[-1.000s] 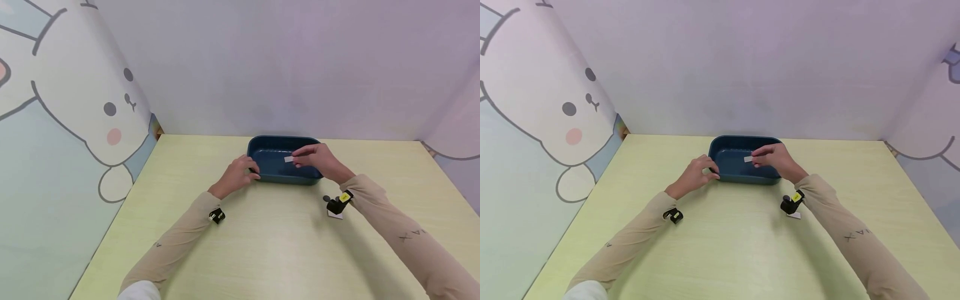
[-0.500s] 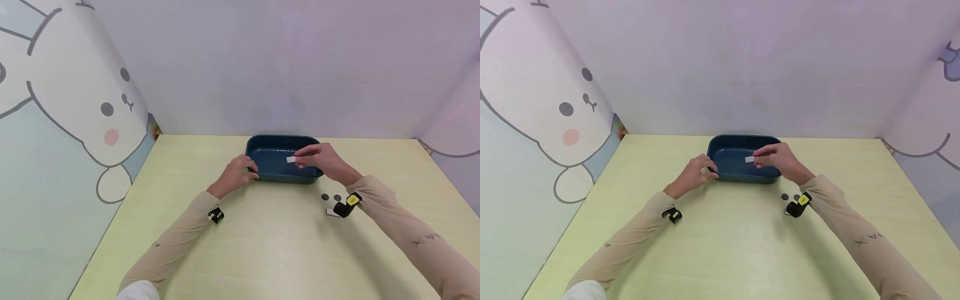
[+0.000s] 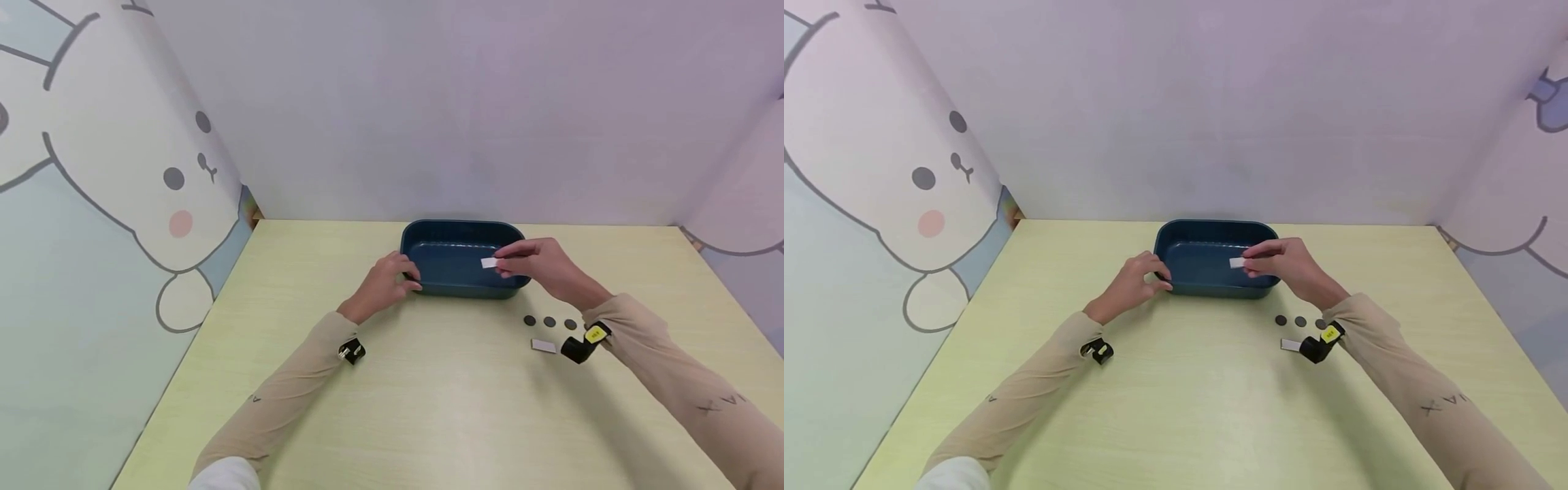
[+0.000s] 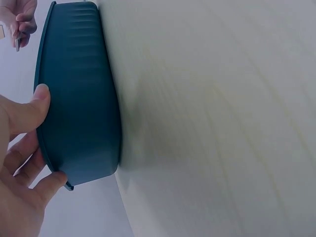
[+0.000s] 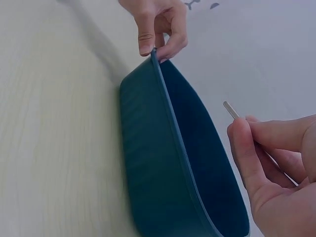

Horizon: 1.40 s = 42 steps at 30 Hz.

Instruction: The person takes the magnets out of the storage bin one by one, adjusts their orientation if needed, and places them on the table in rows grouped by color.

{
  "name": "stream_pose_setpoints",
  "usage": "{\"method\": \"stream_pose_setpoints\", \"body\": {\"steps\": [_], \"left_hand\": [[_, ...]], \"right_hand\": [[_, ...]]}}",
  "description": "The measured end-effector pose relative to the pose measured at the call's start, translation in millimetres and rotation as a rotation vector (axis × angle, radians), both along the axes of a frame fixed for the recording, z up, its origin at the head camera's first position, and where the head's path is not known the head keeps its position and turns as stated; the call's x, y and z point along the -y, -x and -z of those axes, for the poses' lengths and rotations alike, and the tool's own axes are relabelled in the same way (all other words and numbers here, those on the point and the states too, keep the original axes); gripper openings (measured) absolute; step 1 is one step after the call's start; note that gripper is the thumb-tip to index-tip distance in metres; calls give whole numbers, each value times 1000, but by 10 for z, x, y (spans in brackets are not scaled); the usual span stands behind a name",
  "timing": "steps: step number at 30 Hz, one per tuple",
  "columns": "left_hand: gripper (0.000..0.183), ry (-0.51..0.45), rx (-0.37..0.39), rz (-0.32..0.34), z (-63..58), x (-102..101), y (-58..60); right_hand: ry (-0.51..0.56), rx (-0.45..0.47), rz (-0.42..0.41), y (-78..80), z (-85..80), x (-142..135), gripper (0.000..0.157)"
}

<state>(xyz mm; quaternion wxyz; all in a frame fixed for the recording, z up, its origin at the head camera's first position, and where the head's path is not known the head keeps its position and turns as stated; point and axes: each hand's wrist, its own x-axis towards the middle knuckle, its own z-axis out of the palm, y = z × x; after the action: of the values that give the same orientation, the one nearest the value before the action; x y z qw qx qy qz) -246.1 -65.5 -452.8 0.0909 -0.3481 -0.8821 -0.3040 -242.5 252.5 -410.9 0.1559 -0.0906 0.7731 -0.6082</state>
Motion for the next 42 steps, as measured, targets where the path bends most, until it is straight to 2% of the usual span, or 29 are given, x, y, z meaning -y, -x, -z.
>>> {"method": "stream_pose_setpoints", "body": {"steps": [17,27,33,42], "left_hand": [[7,9,13,-9,1,-3,11],[6,-5,13,-24,-27,-15,17],[6,-2,12,-31,-27,-18,16],[6,-5,14,-27,-29,-20,15]], "right_hand": [[-3,18,4,-116,12,-182,43],[16,39,15,-165,9,-279,38],[51,53,37,-233,6,-321,32],[84,89,46,-337,-9,-407,30]]}}
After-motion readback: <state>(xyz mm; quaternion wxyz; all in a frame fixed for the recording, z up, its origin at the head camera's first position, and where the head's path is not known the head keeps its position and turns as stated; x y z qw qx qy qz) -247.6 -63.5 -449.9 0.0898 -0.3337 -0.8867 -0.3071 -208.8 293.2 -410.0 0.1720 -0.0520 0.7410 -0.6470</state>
